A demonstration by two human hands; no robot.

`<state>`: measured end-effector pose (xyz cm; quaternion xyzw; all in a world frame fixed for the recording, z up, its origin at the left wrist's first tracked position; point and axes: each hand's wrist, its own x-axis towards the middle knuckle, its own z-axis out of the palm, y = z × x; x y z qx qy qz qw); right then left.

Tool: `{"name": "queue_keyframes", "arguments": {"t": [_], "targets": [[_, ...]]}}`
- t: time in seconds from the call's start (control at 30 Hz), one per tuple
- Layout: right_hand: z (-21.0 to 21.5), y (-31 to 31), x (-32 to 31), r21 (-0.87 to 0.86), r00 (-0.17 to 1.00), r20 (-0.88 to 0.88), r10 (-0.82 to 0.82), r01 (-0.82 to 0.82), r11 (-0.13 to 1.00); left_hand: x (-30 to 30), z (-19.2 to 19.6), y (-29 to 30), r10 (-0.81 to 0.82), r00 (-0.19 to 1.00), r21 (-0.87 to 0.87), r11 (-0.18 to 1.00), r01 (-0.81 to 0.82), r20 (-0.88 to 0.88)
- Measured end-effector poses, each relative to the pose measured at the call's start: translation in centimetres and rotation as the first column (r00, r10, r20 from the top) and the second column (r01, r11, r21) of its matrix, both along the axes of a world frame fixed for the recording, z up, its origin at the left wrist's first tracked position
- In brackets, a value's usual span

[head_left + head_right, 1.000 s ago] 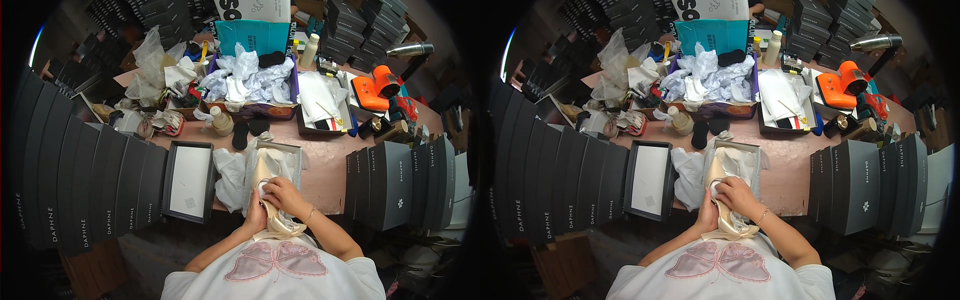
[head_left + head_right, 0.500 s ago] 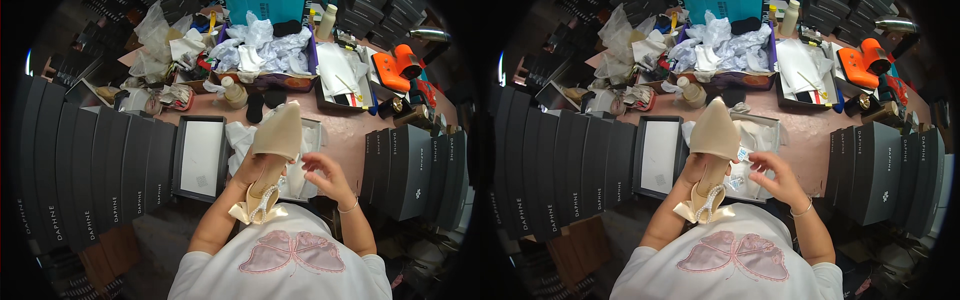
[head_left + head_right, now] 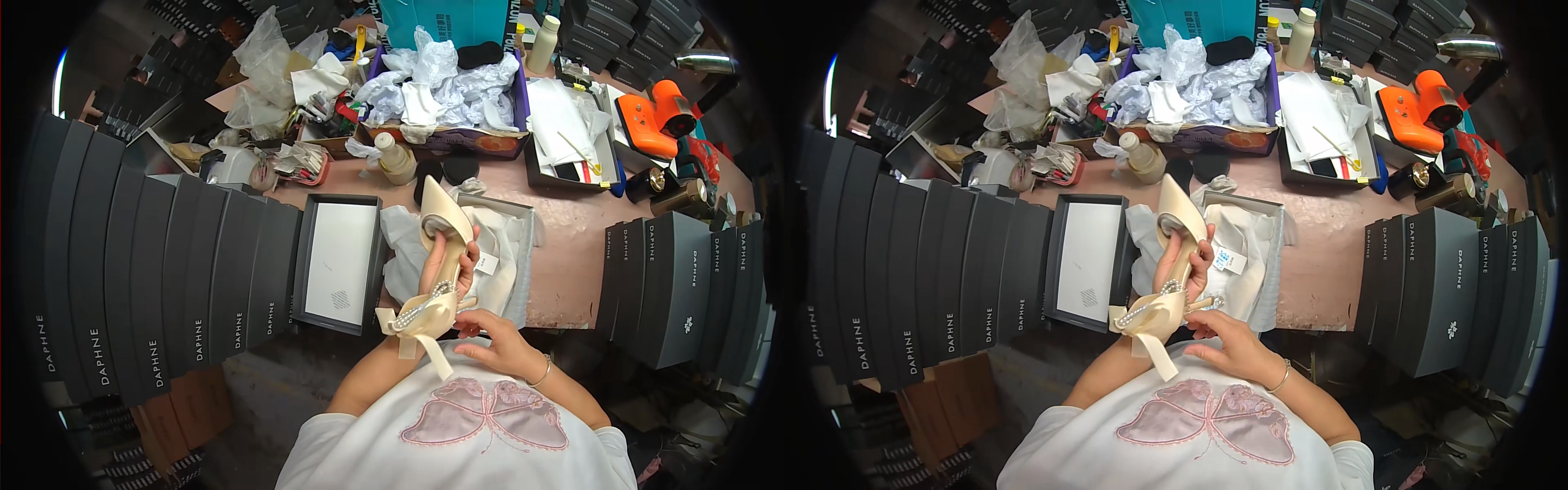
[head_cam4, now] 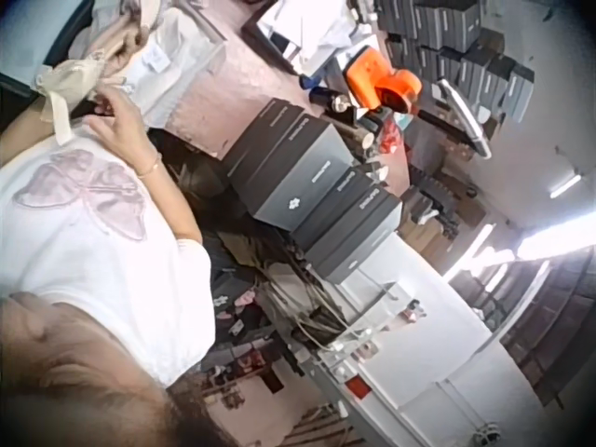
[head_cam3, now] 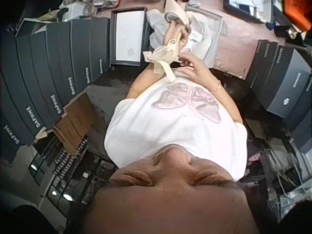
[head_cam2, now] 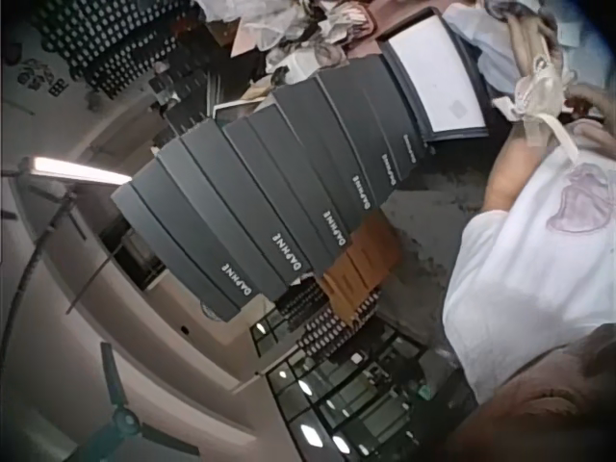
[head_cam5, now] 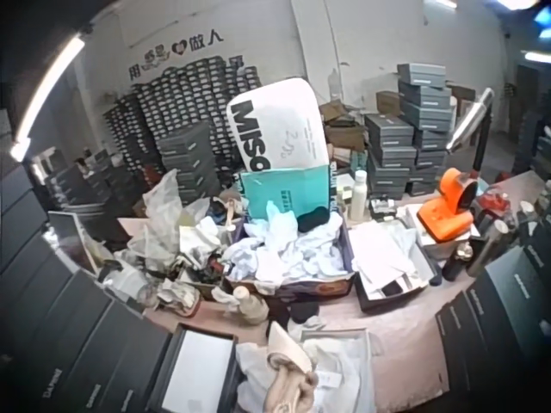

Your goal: Packaging high-heeled shoes into boxes and preparing them for shipment.

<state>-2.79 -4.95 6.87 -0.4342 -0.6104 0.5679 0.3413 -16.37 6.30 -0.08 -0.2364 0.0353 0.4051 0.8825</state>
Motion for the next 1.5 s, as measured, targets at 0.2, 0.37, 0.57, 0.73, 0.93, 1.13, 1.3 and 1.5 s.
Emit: {"name": "queue_keyframes", "arguments": {"t": [0.2,0.37,0.57,0.73,0.93,1.13,1.3,1.5], "targets": [[-0.5,-0.1,0.1,0.082,0.973,0.218,-0.076,0.059,0.995,0.0,-0.1,-0.8,0.005,0.997,-0.126,0.992,-0.015,-0.078],[0.9,0.4,0.3,-0.008,0.903,-0.196,-0.382,0.388,0.922,0.7,-1.3,-2.3,-0.065,0.944,0.066,0.994,0.091,-0.323],[-2.2,-1.4,6.7,-0.586,0.486,-0.6,-0.635,0.274,0.763,4.3,0.7,-3.5,0.084,0.517,0.221,0.952,0.21,-0.852],[-4.0,-4.3,9.9,-0.822,0.049,-0.558,-0.829,0.111,0.559,3.9,-0.3,-1.5,-0.141,0.585,0.117,0.917,0.381,-0.799],[-5.6,-5.4,9.9,-0.83,-0.096,-0.557,-0.825,0.037,0.556,4.9,0.2,-1.6,-0.134,0.559,0.143,0.895,0.422,-0.818],[-6.7,-5.7,10.2,-0.801,-0.148,-0.589,-0.795,-0.029,0.599,5.4,0.5,-1.8,-0.122,0.519,0.122,0.903,0.413,-0.846],[-5.0,-6.1,10.9,-0.817,-0.012,-0.538,-0.843,0.254,0.518,5.0,-0.3,-2.3,-0.095,0.483,0.108,0.921,0.375,-0.87],[-10.1,-6.4,18.3,-0.019,0.761,0.388,-0.52,0.571,0.821,0.6,-2.0,-0.9,0.065,0.377,0.187,0.936,0.297,-0.924]]}}
